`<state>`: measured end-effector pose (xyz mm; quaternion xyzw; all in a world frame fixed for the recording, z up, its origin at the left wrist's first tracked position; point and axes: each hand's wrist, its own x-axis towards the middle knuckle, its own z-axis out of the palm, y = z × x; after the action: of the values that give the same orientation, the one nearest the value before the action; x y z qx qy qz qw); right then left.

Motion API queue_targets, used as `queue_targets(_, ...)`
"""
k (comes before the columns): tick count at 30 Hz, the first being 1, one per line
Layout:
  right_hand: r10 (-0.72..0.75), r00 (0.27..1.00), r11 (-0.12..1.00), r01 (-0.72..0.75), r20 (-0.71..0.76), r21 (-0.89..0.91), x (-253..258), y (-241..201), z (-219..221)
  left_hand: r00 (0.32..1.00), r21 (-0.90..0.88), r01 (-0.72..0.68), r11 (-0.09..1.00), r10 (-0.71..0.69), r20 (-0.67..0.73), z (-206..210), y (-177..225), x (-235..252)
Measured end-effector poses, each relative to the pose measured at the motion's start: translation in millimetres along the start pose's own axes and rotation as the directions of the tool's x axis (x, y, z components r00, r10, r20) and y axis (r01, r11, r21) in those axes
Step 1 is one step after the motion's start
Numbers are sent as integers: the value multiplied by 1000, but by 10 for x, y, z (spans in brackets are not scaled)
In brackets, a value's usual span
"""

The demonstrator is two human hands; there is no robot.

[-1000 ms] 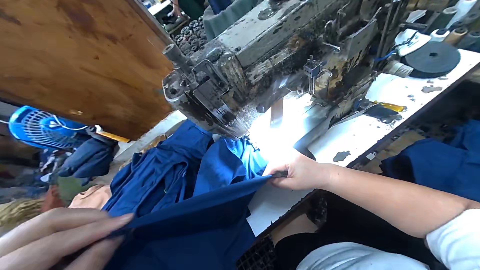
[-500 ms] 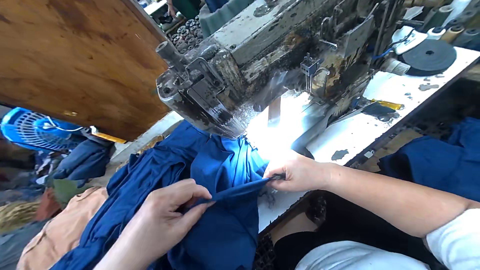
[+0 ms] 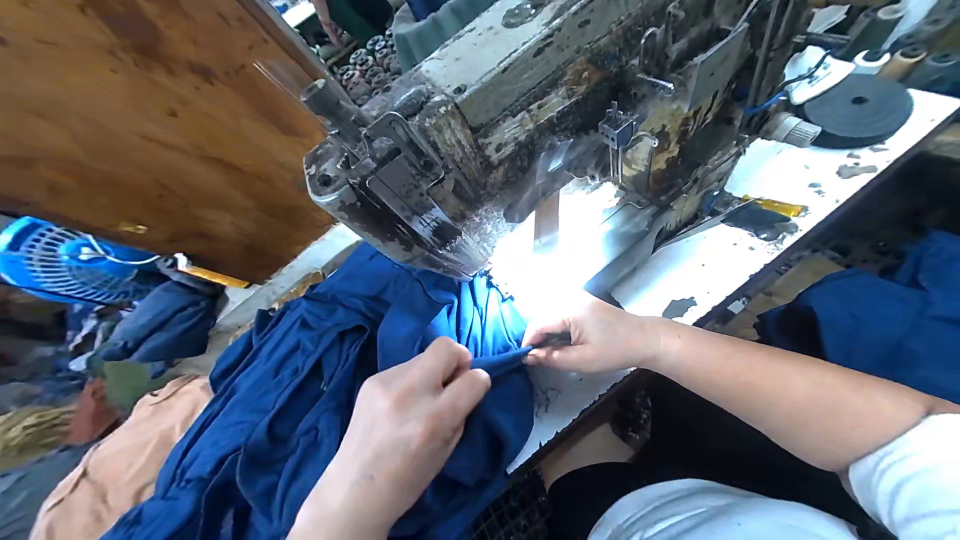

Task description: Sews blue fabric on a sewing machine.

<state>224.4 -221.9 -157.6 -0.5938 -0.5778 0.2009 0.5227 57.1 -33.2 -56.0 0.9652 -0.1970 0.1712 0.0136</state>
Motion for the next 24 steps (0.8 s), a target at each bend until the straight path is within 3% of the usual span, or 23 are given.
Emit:
queue_targets(3, 47, 997, 999, -46, 58, -8, 20, -19, -56, 995, 67, -39, 997, 33, 91, -19, -103, 70)
queue_targets(8, 10, 1000, 998, -8, 26, -56, 24, -6, -33, 979, 14, 161, 987, -161, 125, -126, -640, -112)
queue_targets(12, -56, 998, 996, 54, -23, -71, 4, 57, 19, 969, -49, 233, 971, -227, 100, -162, -585, -148)
queue_targets(20, -105, 993, 990, 100, -45, -98, -6, 104, 46, 987, 81, 141, 987, -146, 64, -123, -452, -58)
queue_targets(24, -80, 995, 992, 74, -56, -100, -14, 73, 49, 995, 10, 59, 998, -60, 81, -78, -352, 24)
